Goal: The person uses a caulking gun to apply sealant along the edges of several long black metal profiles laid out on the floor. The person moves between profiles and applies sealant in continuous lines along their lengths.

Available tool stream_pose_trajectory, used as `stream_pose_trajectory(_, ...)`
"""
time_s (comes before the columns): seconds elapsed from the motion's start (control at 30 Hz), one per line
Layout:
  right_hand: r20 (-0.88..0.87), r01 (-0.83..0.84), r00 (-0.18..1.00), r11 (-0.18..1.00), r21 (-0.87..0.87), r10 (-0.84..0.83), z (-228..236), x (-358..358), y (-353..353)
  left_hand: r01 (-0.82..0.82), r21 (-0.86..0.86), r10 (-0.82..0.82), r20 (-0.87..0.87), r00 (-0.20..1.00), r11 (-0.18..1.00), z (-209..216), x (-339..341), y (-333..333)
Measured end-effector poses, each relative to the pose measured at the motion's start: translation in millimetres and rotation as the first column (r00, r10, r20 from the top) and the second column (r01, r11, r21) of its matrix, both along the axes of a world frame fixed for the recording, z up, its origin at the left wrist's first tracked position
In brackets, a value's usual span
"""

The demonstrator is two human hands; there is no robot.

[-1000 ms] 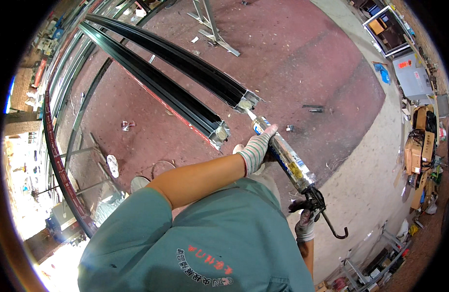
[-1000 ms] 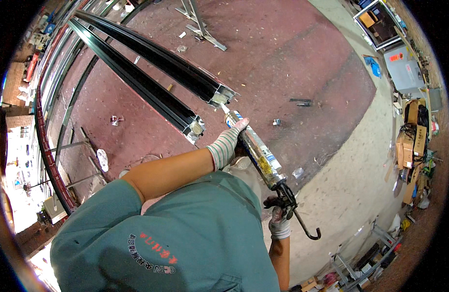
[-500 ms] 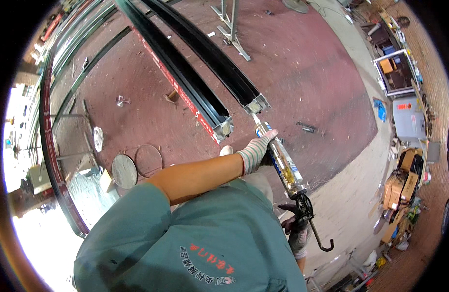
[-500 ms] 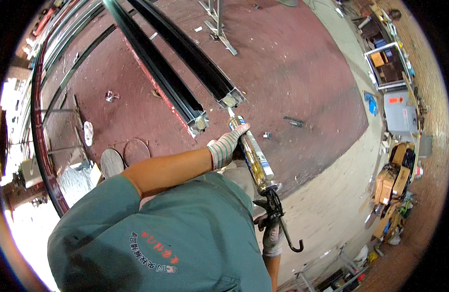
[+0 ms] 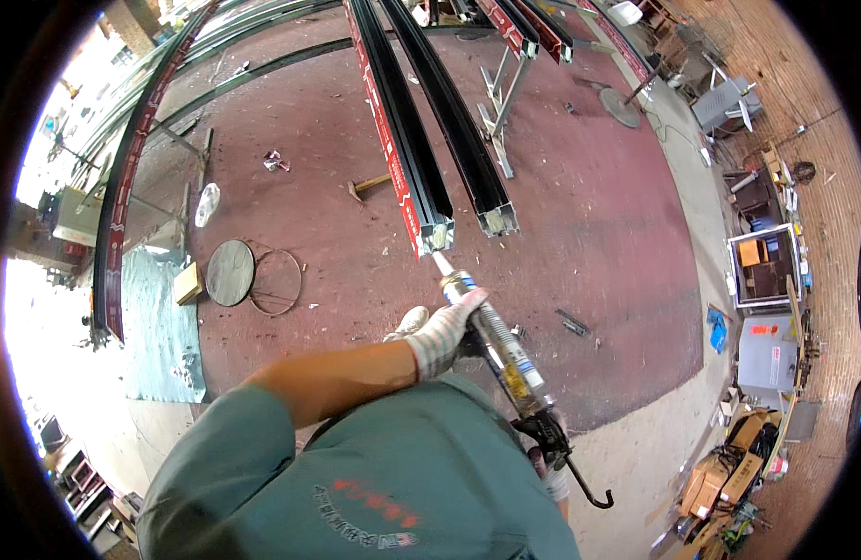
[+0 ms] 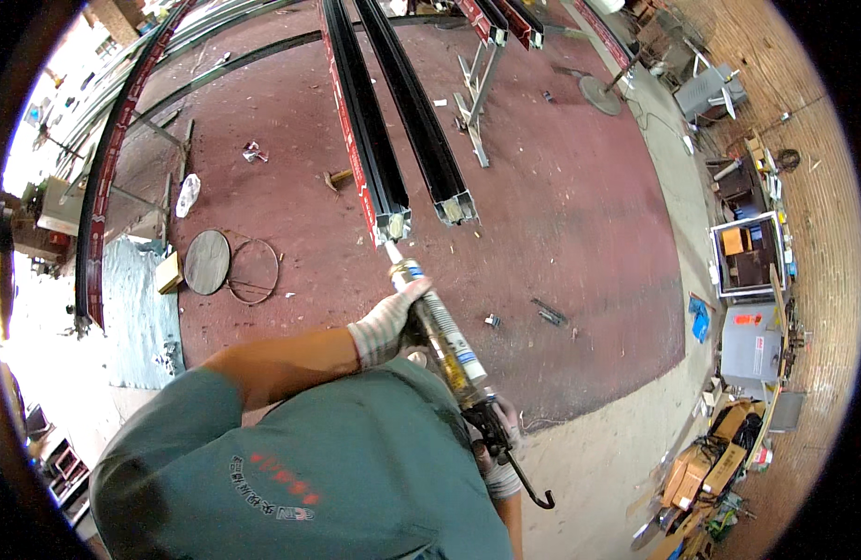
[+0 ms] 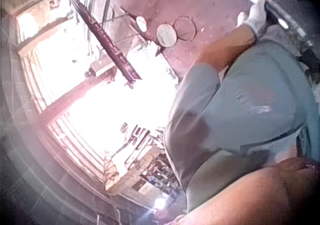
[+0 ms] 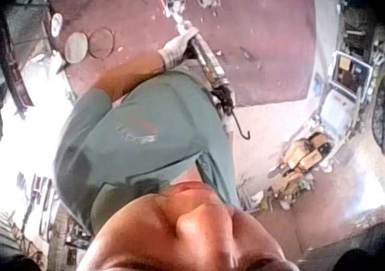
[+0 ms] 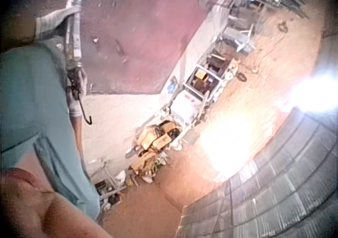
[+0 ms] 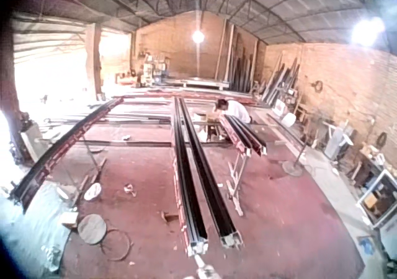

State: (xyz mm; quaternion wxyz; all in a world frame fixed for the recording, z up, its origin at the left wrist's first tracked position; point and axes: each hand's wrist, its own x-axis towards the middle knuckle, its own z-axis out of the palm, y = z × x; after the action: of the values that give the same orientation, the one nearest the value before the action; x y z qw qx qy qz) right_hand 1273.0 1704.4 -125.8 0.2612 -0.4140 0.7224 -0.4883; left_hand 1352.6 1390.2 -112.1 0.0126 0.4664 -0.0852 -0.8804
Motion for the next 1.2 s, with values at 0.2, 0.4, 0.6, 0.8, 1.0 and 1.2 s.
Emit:
stream_pose_trajectory(0.2, 0.41, -0.255, 0.868, 0.96, -0.119, 0.281, 24, -9, -12, -0.263, -0.077, 0.265, 0.011, 0.964, 0.962, 11, 67, 46)
stream_pose_trajectory(0.4, 0.571, -0.532, 0.674, 0.844, -0.065, 0.469, 19, -10, -42, -0.509, -0.078, 0.514, 0.049, 0.857, 0.857, 18, 149, 76)
stream_pose_trajectory(0.6, 0.446, -0.677, 0.566, 0.7, -0.23, 0.694, 30, 22, -71, -0.739, -0.22, 0.769, 0.13, 0.625, 0.637, 60, 203, 103)
stream_pose_trajectory(0.8, 0.18, -0.82, 0.553, 0.57, -0.054, 0.814, 5, 88, -106, -0.822, -0.197, 0.843, 0.06, 0.534, 0.535, 75, 300, 117)
stream_pose_trajectory(1.0, 0.028, -0.9, 0.426, 0.426, -0.093, 0.905, 44, 216, -159, -0.888, -0.219, 0.903, -0.06, 0.426, 0.404, 65, 426, 103)
stream_pose_trajectory(1.2, 0.273, -0.94, 0.272, 0.315, -0.129, 0.923, 32, 381, -207, -0.933, -0.188, 0.942, -0.079, 0.326, 0.307, 62, 599, 88)
